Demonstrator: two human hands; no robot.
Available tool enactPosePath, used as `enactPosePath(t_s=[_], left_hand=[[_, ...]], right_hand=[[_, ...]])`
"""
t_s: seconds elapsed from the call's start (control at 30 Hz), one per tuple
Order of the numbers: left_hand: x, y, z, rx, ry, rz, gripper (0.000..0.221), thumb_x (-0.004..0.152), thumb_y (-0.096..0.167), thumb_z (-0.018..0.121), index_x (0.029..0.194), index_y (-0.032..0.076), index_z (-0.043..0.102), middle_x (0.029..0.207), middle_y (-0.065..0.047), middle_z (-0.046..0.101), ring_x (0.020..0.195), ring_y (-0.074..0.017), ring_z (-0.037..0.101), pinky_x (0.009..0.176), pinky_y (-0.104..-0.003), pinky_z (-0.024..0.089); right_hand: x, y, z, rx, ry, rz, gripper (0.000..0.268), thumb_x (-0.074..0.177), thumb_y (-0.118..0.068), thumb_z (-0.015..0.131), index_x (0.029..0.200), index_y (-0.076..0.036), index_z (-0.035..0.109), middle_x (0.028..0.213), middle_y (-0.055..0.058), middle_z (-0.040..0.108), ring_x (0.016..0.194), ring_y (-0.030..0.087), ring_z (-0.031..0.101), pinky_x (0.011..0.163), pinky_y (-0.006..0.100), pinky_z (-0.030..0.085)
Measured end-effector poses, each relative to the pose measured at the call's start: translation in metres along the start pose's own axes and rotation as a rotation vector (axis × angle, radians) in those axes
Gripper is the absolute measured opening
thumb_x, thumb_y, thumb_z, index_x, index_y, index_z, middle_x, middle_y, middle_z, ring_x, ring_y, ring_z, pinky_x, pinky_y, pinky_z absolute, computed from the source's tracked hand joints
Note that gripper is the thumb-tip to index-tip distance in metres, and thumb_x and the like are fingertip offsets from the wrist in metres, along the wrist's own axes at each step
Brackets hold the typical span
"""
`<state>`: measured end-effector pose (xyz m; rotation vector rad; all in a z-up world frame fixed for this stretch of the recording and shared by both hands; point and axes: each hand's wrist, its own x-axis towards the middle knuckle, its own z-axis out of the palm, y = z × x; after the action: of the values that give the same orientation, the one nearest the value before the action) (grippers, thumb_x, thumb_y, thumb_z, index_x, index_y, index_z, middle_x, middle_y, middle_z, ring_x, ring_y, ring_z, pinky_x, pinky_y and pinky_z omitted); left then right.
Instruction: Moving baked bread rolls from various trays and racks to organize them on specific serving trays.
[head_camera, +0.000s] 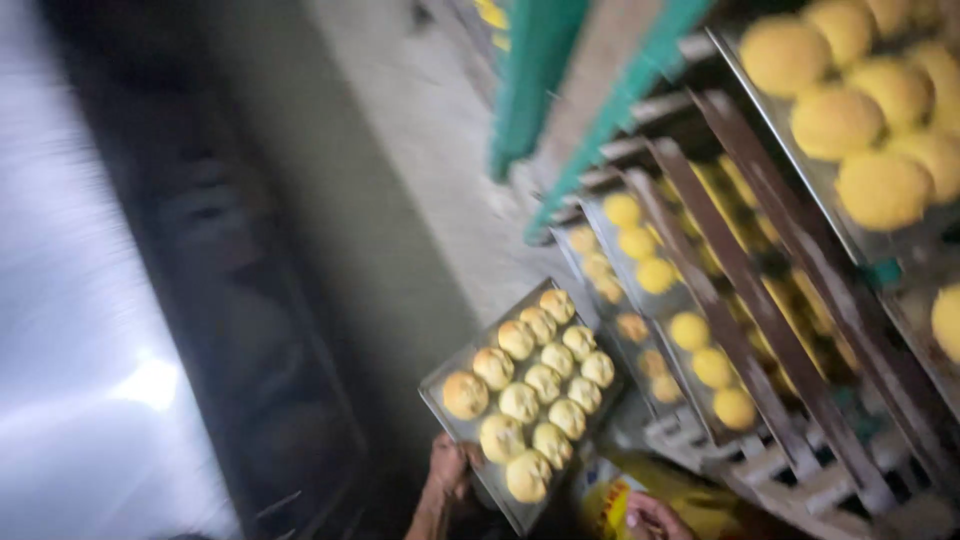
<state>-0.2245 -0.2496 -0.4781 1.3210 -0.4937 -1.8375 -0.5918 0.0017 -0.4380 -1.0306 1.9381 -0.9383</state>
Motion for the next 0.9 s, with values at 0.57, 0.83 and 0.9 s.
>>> enactPosePath(t_s=[0.57,0.83,0.9], left_hand=[[-0.356,0.227,0.035,-0.519,0.185,0.5,0.04,0.051,-0.013,0.053,0.087,-0.007,0.07,0.07,-0.011,0.071,0.05,-0.0199,0.062,0.045,-0.031,0.048],[-0.424,0.182,0.022,-0.382,0.308,0.785,0.025,0.066,-0.004,0.057,0.087,-0.008,0.068,0.07,-0.01,0.066,0.051,-0.0152,0.058,0.044,-0.027,0.044],[-0.474,0.207,0.054,-0.603,0.402,0.81,0.045,0.064,-0.001,0.057,0.108,-0.003,0.069,0.093,-0.008,0.075,0.081,-0.0155,0.073,0.075,-0.03,0.059]], right_hand=[[0.303,-0.438,0.0,0.314,-0.558,-0.096,0.059,0.111,-0.054,0.046,0.13,0.001,0.056,0.127,0.019,0.065,0.124,0.039,0.056,0.103,0.045,0.048],[0.272,-0.509,0.055,0.157,-0.975,0.095,0.07,0.111,-0.063,0.037,0.129,0.0,0.059,0.121,0.016,0.068,0.111,0.027,0.063,0.103,0.045,0.045],[0.243,-0.525,0.068,0.287,-1.139,0.112,0.069,0.111,-0.063,0.037,0.124,0.0,0.062,0.12,0.012,0.07,0.11,0.026,0.067,0.101,0.044,0.049]])
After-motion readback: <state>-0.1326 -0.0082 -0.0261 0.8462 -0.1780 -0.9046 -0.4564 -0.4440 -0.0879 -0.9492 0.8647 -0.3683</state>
